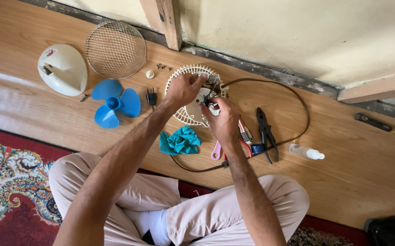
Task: The person disassembles a small electric fan, cleans the internal components and housing with a cloth, and reassembles the unit using a screwdriver and pliers. They handle the fan blades, motor housing, and power cord throughout the process.
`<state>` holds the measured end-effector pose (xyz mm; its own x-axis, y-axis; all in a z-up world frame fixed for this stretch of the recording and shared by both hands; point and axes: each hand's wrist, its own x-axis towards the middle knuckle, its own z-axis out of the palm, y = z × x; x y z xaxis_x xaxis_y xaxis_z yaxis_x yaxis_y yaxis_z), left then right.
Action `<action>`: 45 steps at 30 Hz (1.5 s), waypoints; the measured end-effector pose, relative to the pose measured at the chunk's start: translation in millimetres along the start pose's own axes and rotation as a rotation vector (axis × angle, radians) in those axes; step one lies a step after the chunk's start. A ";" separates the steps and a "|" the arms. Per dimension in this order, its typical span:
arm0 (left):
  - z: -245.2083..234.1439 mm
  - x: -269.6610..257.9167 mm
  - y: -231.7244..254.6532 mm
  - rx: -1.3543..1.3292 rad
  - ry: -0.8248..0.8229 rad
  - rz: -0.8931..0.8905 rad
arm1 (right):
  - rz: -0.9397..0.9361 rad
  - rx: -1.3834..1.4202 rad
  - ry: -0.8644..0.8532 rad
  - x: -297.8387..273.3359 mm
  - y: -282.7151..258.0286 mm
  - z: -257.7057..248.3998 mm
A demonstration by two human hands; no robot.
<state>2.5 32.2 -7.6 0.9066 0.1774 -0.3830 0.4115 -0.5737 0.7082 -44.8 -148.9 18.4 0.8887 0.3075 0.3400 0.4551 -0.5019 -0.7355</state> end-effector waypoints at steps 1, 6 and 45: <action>1.3 -1.9 -1.1 0.036 -0.005 0.013 | 0.024 0.009 -0.010 -1.4 -1.7 -1.7; 7.7 -5.7 -11.5 0.026 0.143 0.235 | 0.057 0.026 0.019 -8.6 -7.7 -5.7; 17.3 -98.2 -132.4 -0.133 -0.105 0.087 | 0.381 0.217 -0.065 -28.6 46.4 10.7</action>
<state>-142.7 76.9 -74.0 0.9274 0.0436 -0.3714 0.3469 -0.4715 0.8108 -49.7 -172.4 -31.7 0.9823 0.1872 -0.0115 0.0675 -0.4100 -0.9096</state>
